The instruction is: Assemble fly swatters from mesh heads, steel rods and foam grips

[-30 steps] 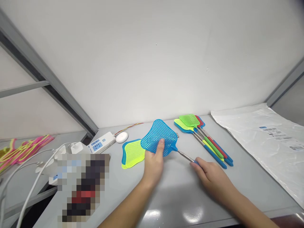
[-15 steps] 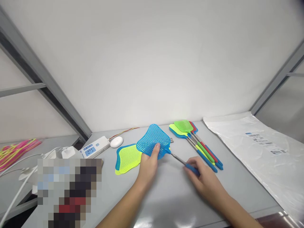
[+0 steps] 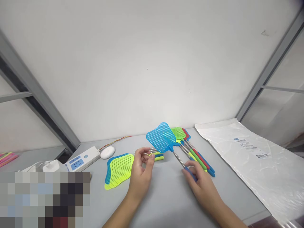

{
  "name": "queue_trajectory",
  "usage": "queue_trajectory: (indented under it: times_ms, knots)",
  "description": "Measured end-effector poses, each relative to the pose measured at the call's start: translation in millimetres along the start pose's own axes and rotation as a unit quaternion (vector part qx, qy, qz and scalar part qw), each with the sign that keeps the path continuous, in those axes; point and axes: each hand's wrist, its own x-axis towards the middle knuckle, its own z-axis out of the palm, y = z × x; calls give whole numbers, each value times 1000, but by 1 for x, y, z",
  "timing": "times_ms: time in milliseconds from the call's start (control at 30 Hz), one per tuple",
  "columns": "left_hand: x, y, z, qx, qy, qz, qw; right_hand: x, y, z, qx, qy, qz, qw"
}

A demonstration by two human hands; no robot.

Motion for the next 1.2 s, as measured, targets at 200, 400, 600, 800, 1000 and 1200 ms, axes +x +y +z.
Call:
queue_trajectory:
  times_ms: [200, 400, 600, 800, 1000, 1200]
  knots:
    - [8, 1, -9, 120, -40, 94, 987, 13, 2, -17, -68, 3, 50, 996]
    - [21, 0, -25, 218, -34, 134, 966, 57, 8, -43, -289, 4, 82, 954]
    - [28, -8, -35, 322, -58, 149, 933, 82, 21, -36, -356, -29, 53, 933]
    - [20, -13, -25, 361, -109, 176, 909, 83, 30, -32, -368, -37, 42, 928]
    - [21, -11, -28, 407, -123, 179, 887, 82, 26, -36, -412, 46, -78, 907]
    - [36, -10, -57, 489, -86, 133, 858, 76, -34, 1, -314, -16, -253, 915]
